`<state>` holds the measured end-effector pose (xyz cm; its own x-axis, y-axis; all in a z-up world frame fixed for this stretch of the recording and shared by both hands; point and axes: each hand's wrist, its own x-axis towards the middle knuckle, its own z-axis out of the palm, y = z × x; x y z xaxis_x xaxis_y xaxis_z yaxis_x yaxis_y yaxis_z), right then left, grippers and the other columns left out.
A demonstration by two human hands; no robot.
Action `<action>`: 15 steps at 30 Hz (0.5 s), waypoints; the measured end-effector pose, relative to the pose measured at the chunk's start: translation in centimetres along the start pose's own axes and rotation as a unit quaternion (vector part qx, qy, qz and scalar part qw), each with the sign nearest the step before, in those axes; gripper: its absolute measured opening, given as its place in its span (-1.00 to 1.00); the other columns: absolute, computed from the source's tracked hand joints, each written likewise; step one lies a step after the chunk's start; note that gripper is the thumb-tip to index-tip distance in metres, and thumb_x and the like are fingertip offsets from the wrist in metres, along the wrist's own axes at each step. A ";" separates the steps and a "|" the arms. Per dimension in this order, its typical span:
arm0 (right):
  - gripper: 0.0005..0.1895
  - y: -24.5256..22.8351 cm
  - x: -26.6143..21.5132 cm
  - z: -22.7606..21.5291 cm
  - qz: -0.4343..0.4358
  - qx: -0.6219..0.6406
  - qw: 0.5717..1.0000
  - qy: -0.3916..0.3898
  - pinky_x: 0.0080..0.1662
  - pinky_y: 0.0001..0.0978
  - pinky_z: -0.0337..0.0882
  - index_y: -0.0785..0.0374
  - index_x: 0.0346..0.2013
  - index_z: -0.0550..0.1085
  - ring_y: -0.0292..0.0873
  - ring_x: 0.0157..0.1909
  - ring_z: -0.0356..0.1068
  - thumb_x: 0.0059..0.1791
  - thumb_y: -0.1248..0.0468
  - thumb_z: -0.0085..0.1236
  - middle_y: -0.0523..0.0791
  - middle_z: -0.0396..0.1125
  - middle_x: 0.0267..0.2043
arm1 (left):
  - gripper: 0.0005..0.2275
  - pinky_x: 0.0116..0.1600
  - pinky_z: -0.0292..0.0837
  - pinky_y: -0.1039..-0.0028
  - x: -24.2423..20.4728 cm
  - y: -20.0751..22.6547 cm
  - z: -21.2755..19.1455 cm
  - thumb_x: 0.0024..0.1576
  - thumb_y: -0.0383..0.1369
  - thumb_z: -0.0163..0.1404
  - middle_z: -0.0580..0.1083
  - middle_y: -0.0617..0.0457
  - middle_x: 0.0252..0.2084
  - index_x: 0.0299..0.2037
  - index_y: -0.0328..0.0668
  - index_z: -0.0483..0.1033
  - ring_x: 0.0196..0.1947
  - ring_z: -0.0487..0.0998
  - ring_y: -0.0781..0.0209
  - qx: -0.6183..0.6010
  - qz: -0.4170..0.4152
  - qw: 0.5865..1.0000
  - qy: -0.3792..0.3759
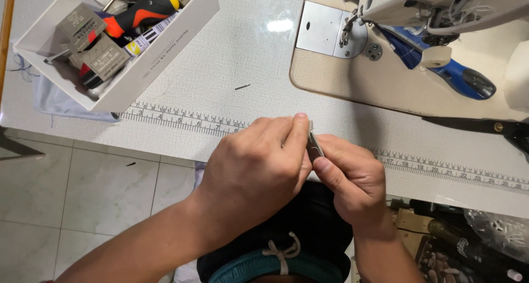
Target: The person opens a small box of sewing machine needles and removes one. They then use a screwdriver to loosen the screw on the sewing machine's needle bar and remove the old needle. After selecting a new needle from the box, they insert it into the machine and tighten the screw to secure it.
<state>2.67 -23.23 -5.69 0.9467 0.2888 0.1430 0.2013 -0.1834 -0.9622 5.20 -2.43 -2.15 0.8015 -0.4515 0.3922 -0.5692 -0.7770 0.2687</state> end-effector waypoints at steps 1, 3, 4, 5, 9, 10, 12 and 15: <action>-0.59 0.1 0.0 0.3 0.000 -0.001 1.000 0.001 0.27 -0.11 0.57 0.54 0.16 0.61 0.11 0.16 0.63 0.25 0.21 0.02 0.17 0.59 0.15 | -0.77 -0.31 0.47 0.21 0.3 0.0 0.0 0.26 -0.30 0.20 0.49 0.07 -0.31 0.03 -0.25 0.61 -0.31 0.59 0.03 -0.001 0.001 1.000 0.001; -0.62 0.1 -0.3 1.1 0.051 0.021 0.996 0.063 0.19 -0.23 0.49 0.53 0.09 0.63 -0.04 0.07 0.54 0.25 0.23 0.01 0.07 0.57 0.06 | -0.78 -0.31 0.44 0.26 0.5 0.1 -0.3 0.21 -0.26 0.25 0.47 0.11 -0.30 -0.05 -0.12 0.55 -0.32 0.56 0.08 0.039 -0.003 0.999 0.007; -0.62 0.4 -0.3 1.3 0.048 0.022 0.997 0.063 0.19 -0.23 0.49 0.53 0.09 0.63 -0.04 0.07 0.54 0.25 0.23 0.01 0.07 0.57 0.06 | -0.78 -0.31 0.44 0.26 0.5 0.1 -0.1 0.21 -0.26 0.25 0.47 0.11 -0.30 -0.05 -0.12 0.55 -0.32 0.56 0.08 0.041 -0.002 0.999 0.009; -0.61 0.7 -0.3 1.6 0.081 0.050 0.990 0.100 0.24 -0.27 0.52 0.53 0.15 0.62 -0.07 0.14 0.56 0.20 0.26 0.08 0.07 0.59 0.13 | -0.70 -0.22 0.47 0.30 0.5 0.1 0.1 0.25 -0.24 0.24 0.52 0.06 -0.23 0.07 -0.25 0.59 -0.28 0.57 0.08 0.050 0.009 0.998 0.028; -0.49 1.2 -0.1 2.2 0.119 0.208 0.958 0.157 0.19 -0.36 0.58 0.65 0.33 0.53 -0.06 0.16 0.58 0.11 0.39 0.18 0.20 0.58 0.21 | -0.66 -0.12 0.56 0.39 -0.1 0.4 1.0 0.50 -0.27 -0.04 0.63 -0.06 -0.04 0.23 -0.42 0.64 -0.19 0.62 0.10 0.084 0.022 0.994 0.073; -0.49 1.3 -0.1 2.2 0.119 0.208 0.958 0.158 0.19 -0.36 0.58 0.65 0.33 0.53 -0.06 0.16 0.58 0.11 0.39 0.18 0.20 0.58 0.21 | -0.66 -0.12 0.56 0.39 -0.2 0.4 1.2 0.50 -0.27 -0.04 0.63 -0.06 -0.04 0.23 -0.42 0.64 -0.19 0.62 0.10 0.084 0.023 0.994 0.073; -0.54 1.2 0.0 2.3 0.116 0.150 0.967 0.168 0.09 -0.42 0.55 0.58 0.29 0.58 -0.19 0.00 0.54 0.15 0.32 0.18 0.05 0.61 0.05 | -0.64 -0.02 0.63 0.37 -0.4 0.3 1.5 0.53 -0.30 -0.12 0.70 -0.14 0.12 0.24 -0.43 0.67 -0.09 0.73 0.06 0.057 0.019 0.994 0.095; -0.55 1.7 0.2 2.3 0.118 0.198 0.956 0.182 0.03 -0.47 0.56 0.56 0.28 0.58 -0.18 -0.04 0.55 0.15 0.31 0.21 0.04 0.59 0.02 | -0.72 -0.07 0.67 0.37 -0.7 0.5 1.9 0.47 -0.39 0.05 0.71 -0.12 0.17 0.27 -0.40 0.67 -0.10 0.76 0.09 0.044 0.011 0.993 0.110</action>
<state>2.65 -21.36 -7.83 0.9933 -0.0764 -0.0867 -0.0709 0.1889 -0.9794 4.70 -3.33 -4.00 0.7246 -0.3697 0.5816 -0.5599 -0.8078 0.1842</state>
